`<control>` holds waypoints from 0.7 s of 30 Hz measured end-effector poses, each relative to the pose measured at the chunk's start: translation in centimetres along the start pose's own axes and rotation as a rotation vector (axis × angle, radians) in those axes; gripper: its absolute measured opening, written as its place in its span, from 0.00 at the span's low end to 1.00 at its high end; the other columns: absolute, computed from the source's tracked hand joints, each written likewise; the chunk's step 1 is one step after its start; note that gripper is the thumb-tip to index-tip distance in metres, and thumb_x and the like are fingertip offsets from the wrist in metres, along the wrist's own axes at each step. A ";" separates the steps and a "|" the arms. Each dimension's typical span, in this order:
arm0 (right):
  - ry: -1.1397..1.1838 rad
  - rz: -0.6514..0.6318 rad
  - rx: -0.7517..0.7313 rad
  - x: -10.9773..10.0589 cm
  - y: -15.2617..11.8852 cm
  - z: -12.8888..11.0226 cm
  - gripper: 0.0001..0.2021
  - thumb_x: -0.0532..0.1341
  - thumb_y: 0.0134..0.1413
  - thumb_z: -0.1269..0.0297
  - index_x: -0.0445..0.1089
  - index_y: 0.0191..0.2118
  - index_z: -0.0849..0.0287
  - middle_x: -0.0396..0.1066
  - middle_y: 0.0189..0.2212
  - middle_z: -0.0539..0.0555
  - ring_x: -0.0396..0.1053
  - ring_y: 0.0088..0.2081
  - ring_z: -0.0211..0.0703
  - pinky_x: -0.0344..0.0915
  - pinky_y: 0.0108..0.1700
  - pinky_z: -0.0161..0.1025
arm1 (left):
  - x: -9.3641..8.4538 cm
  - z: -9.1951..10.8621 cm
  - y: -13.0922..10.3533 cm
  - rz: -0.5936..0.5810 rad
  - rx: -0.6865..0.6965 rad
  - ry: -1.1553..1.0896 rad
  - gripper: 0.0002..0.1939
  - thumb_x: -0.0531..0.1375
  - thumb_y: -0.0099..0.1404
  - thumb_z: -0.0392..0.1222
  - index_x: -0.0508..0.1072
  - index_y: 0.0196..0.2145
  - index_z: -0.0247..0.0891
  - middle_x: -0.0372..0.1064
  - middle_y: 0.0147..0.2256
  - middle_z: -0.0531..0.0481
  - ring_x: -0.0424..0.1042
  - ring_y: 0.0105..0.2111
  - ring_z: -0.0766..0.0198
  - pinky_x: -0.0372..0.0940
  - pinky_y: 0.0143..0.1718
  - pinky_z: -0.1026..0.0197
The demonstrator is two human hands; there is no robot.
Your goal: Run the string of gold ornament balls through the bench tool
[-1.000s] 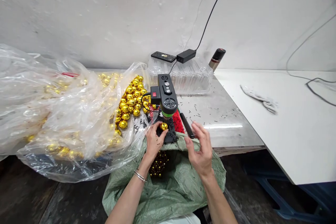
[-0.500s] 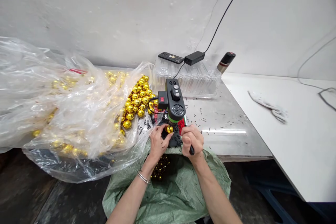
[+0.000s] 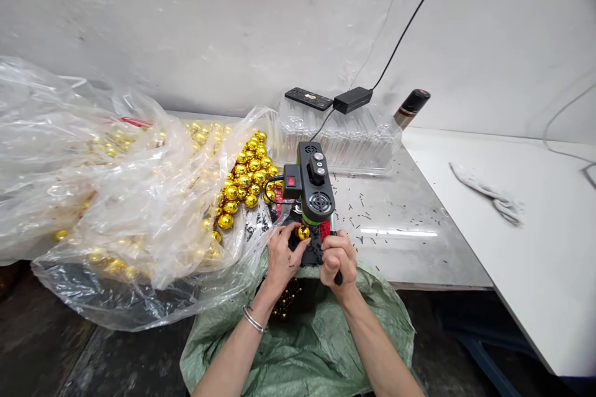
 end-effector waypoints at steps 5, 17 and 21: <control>0.019 -0.012 -0.015 0.3 -0.2 0.0 0.16 0.47 0.70 0.65 0.60 0.28 0.54 0.64 0.26 0.49 0.63 0.27 0.38 0.62 0.32 0.42 | 0.1 -0.2 -0.1 0.005 0.024 0.005 0.13 0.64 0.65 0.41 0.74 0.48 0.40 0.75 0.42 0.45 0.73 0.44 0.52 0.66 0.49 0.48; 0.110 -0.007 0.348 -1.5 7.3 -3.0 0.17 0.51 0.67 0.71 0.58 0.24 0.55 0.59 0.22 0.48 0.62 0.27 0.37 0.58 0.30 0.39 | -1.8 0.4 -1.8 0.009 0.040 -0.164 0.14 0.64 0.66 0.42 0.73 0.49 0.40 0.76 0.44 0.44 0.74 0.46 0.54 0.69 0.50 0.50; 0.134 0.014 0.317 -1.5 7.3 -3.3 0.16 0.51 0.66 0.72 0.59 0.25 0.56 0.59 0.22 0.48 0.61 0.27 0.37 0.57 0.31 0.39 | -4.2 1.5 -4.0 -0.114 0.186 -0.186 0.20 0.64 0.67 0.46 0.70 0.55 0.41 0.73 0.52 0.41 0.75 0.47 0.55 0.72 0.45 0.54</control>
Point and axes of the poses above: each hand's wrist, its own y-axis towards the middle knuckle, its own x-axis out of the palm, z = x × y, the point moved 2 cm from there along y, towards the middle knuckle
